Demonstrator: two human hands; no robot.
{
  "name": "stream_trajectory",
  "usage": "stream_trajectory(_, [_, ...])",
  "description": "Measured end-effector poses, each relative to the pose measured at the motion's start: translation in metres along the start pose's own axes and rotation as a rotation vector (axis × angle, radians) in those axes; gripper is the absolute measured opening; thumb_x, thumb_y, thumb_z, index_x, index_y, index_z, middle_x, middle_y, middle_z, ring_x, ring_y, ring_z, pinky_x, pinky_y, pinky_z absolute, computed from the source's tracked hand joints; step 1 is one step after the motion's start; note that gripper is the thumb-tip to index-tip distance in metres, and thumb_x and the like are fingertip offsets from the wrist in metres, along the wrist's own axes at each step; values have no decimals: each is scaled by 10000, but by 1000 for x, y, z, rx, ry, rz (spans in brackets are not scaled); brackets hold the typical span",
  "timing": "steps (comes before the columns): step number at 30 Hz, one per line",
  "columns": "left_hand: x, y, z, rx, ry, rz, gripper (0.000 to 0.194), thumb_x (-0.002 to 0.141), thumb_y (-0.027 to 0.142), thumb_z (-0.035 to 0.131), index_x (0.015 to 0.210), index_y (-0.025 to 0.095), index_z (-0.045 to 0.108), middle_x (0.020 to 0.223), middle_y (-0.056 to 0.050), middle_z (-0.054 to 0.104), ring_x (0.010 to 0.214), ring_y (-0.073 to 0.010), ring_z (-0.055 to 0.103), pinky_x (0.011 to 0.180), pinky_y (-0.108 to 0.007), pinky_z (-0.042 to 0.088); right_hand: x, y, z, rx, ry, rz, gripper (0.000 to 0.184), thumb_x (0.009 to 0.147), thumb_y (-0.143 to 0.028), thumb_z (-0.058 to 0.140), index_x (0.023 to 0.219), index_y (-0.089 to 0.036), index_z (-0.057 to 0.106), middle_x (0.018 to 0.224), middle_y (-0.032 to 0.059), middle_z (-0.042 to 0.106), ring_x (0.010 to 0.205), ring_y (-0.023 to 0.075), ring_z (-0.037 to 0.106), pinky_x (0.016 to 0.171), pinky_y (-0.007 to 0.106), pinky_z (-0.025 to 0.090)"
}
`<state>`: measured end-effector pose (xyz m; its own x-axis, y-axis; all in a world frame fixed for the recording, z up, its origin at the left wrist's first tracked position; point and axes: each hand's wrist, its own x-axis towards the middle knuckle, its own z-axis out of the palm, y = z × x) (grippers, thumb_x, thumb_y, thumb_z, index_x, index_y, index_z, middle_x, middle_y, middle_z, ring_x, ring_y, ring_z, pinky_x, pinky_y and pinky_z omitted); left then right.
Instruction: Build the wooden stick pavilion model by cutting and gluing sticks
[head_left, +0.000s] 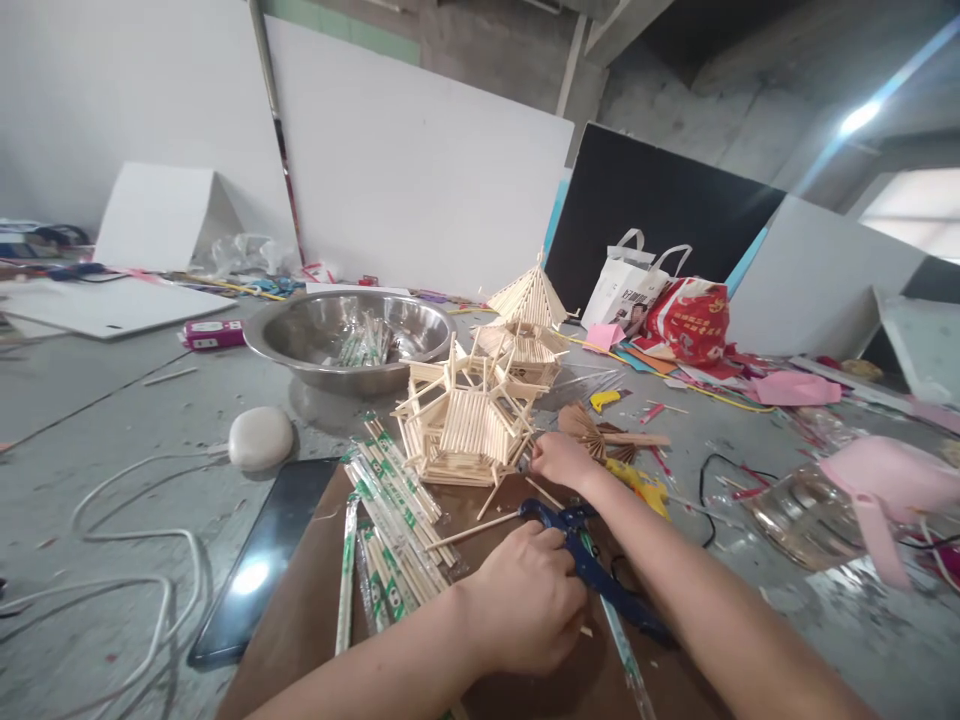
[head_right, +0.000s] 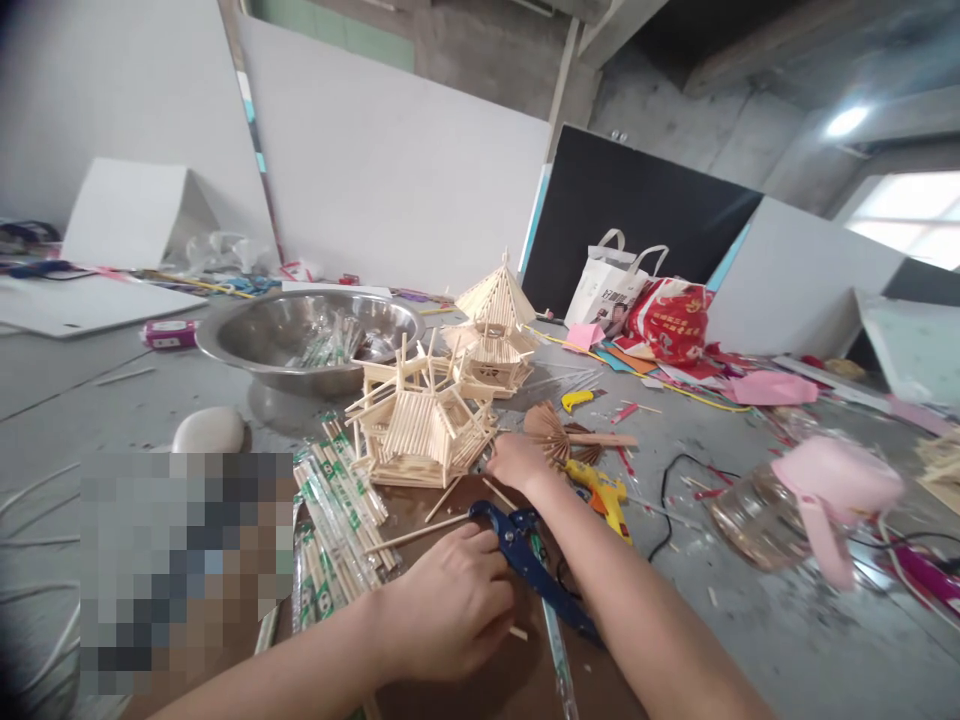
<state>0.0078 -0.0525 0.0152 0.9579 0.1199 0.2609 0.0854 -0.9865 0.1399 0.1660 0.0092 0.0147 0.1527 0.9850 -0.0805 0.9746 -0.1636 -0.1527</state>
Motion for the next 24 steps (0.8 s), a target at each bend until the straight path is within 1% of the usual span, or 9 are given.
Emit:
stream_trajectory(2, [1,1,-3,-99,80,-102,195,724,247,435,580,155,530,600,-41,562,593,-136,467,564,-265,323,-8,7,-11,39,43,-7,166,649,-213,467,634,-156,622,664,64,651,659,167,591,535,207,371])
stream_trajectory(4, [3,0,-5,-293,176,-267,249,757,231,385,555,153,509,567,-22,543,541,-110,453,526,-237,311,-21,16,-24,81,84,-13,200,688,-239,422,714,-160,604,659,44,640,618,143,583,526,198,375])
stream_trajectory(6, [7,-3,-3,-594,286,-482,284,766,271,378,531,152,484,512,2,495,493,-90,429,479,-214,294,-36,22,-36,145,80,-9,225,723,-264,373,726,-161,573,573,13,605,469,106,545,461,188,366])
stream_trajectory(7, [8,-5,-2,-776,340,-596,285,761,300,388,533,153,476,488,13,469,468,-83,415,452,-204,284,-43,24,-40,274,59,-10,201,716,-273,387,723,-161,554,540,-3,580,410,95,518,424,184,354])
stream_trajectory(10, [12,-12,3,-1345,470,-860,230,711,361,450,609,155,467,457,41,434,362,-56,351,372,-188,249,-62,20,-48,509,16,-60,129,687,-279,438,714,-175,510,532,-38,528,362,70,459,374,171,323])
stream_trajectory(13, [12,-17,6,-1707,663,-898,184,669,331,493,706,151,485,495,42,460,338,-46,353,349,-182,247,-72,6,-52,496,19,-176,92,676,-249,454,689,-183,517,545,-48,514,430,62,437,405,161,310])
stream_trajectory(16, [11,-18,6,-1863,791,-840,152,650,268,499,746,150,504,526,43,470,345,-45,382,355,-179,267,-75,-7,-58,392,12,-258,112,675,-219,449,668,-180,554,535,-50,513,470,63,420,432,161,294])
stream_trajectory(20, [11,-18,5,-1871,834,-812,158,679,302,503,705,147,506,530,41,474,345,-43,384,352,-178,265,-73,-19,-70,323,-25,-293,149,682,-196,436,675,-176,584,554,-41,534,488,69,431,462,174,304])
stream_trajectory(24, [12,-18,8,-1762,795,-809,259,661,382,562,601,145,477,460,47,449,327,-38,346,347,-182,243,-68,-22,-74,373,-79,-329,130,680,-177,456,694,-178,585,567,-37,543,501,73,452,483,186,326])
